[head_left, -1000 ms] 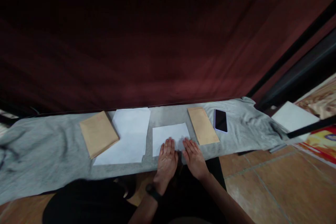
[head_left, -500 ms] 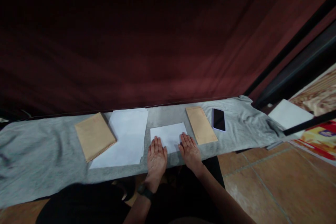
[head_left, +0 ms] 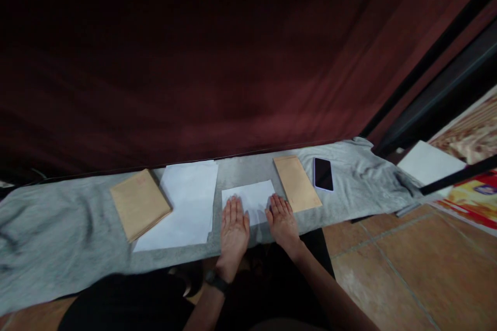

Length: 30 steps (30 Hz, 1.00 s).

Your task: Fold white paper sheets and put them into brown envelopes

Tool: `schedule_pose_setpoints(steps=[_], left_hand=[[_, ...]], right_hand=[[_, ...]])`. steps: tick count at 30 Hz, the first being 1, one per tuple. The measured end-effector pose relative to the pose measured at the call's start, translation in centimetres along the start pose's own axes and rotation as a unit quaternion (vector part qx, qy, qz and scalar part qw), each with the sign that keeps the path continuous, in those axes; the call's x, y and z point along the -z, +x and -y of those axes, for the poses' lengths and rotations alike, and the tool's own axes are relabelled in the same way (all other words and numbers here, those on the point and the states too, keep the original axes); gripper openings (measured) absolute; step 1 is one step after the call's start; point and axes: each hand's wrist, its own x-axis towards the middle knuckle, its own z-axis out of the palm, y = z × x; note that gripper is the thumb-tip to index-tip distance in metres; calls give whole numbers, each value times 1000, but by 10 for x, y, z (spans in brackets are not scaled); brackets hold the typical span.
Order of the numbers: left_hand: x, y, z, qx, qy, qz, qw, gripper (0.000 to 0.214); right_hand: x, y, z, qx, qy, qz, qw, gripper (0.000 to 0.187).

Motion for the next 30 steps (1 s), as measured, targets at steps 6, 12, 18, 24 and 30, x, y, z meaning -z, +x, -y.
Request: schedule_pose_setpoints(steps=[6, 12, 18, 24, 30], left_hand=[[-12, 6, -1, -20, 17, 47, 999, 53], [-6, 10, -1, -15, 26, 56, 998, 51], [-14, 27, -3, -44, -1, 64, 997, 53], [-23, 27, 7, 7, 13, 51, 999, 59], [-22, 24, 16, 44, 16, 23, 999, 60]], right_hand=[[3, 22, 20, 44, 31, 47, 997, 50], [-7, 37, 32, 110, 49, 91, 989, 45], [-16, 35, 24, 113, 39, 78, 990, 49], [-19, 39, 13, 77, 17, 40, 996, 49], [-22, 49, -3, 30, -5, 8, 1000, 52]])
